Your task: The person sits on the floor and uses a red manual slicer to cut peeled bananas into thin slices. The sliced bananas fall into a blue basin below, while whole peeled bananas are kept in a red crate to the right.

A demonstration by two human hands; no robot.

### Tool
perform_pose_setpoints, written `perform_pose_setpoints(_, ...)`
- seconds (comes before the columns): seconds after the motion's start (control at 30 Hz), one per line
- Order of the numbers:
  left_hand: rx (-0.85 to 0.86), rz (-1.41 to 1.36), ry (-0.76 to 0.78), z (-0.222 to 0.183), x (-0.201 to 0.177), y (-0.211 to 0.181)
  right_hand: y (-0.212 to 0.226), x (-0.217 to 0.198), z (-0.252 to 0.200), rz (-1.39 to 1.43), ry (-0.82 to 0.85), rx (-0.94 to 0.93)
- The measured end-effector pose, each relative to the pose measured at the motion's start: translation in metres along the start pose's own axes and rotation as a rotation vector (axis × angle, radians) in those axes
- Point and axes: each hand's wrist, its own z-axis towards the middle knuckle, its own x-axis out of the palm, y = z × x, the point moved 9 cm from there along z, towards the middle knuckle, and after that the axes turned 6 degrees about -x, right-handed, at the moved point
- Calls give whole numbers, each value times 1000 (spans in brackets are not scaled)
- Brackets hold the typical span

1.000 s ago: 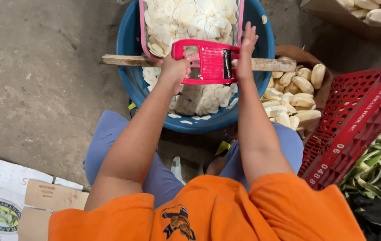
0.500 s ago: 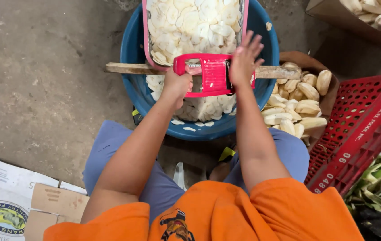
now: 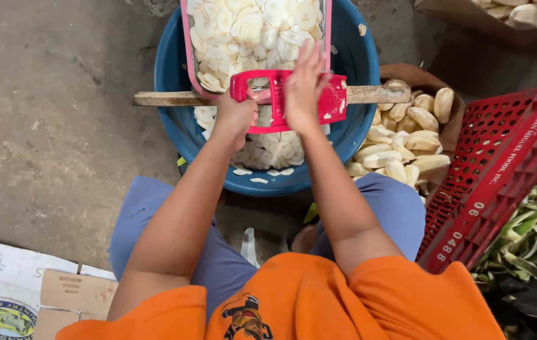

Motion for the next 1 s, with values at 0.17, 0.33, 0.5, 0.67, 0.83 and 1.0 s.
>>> perform_pose_setpoints(0.17,23,14,-12,2,-4,5,-72,7,26,-110,22,163)
perform_pose_setpoints(0.33,12,46,-10,-4,0,-5,17,4,-1,-13,42,-20)
perform_pose_setpoints(0.5,49,-24,1,21,-3,11,-75,13,31,-80,-75,129)
perform_pose_setpoints(0.67,38,2,13,8,0,1,-18,12,15,-83,-35,8)
perform_pose_setpoints(0.83,14,-17,5,9,-4,8,-65,11,27,19,-88,152)
perform_pose_setpoints(1.0,43,4,39,10,-1,-3,-19,7,22,-205,-39,-16)
